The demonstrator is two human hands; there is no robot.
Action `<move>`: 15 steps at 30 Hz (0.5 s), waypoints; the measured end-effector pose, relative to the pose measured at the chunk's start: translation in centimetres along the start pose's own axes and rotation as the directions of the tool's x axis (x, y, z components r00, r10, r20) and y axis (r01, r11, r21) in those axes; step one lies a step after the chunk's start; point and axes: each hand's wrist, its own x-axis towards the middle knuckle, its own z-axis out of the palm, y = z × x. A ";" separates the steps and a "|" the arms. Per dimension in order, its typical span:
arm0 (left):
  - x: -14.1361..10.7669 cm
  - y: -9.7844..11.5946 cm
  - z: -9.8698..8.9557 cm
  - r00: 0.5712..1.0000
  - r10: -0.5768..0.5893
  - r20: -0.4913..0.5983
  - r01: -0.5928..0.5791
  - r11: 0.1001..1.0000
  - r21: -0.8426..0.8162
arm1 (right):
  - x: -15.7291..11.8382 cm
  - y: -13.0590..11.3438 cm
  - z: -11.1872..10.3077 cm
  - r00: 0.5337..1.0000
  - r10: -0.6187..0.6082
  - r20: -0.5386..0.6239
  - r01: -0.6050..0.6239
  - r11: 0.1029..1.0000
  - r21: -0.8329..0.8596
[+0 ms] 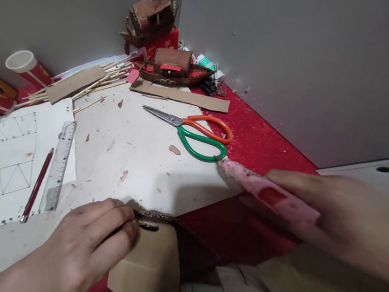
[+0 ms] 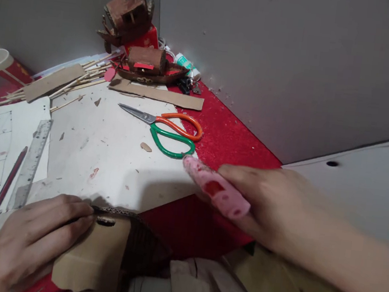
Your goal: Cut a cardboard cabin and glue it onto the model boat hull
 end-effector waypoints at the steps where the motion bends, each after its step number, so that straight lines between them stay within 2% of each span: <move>1: 0.1 0.0 0.1 1.000 -0.014 -0.007 0.014 1.000 -0.005 | 0.3 0.1 0.0 1.000 0.002 0.017 -0.003 1.000 0.021; 3: 0.2 -0.1 0.3 0.999 -0.025 -0.041 0.025 1.000 -0.013 | 1.0 0.2 0.0 0.998 0.048 0.040 -0.049 0.999 0.020; 6: 0.4 -0.3 0.6 0.999 -0.033 -0.043 0.031 0.998 -0.049 | 1.8 0.7 0.4 0.994 0.112 -0.008 -0.112 0.990 -0.083; 10: 0.8 -0.4 0.6 0.997 -0.068 0.043 0.074 0.981 -0.179 | 2.3 2.1 1.3 0.994 0.070 -0.081 -0.082 0.984 -0.161; 13: 1.3 -0.5 0.5 0.988 -0.121 0.096 0.142 0.952 -0.270 | 2.1 3.6 1.7 0.998 0.031 -0.047 -0.036 0.993 -0.113; 15: 1.7 -0.7 0.5 0.981 -0.159 0.114 0.187 0.931 -0.314 | 1.6 4.4 1.6 0.997 -0.061 -0.039 0.059 0.997 -0.050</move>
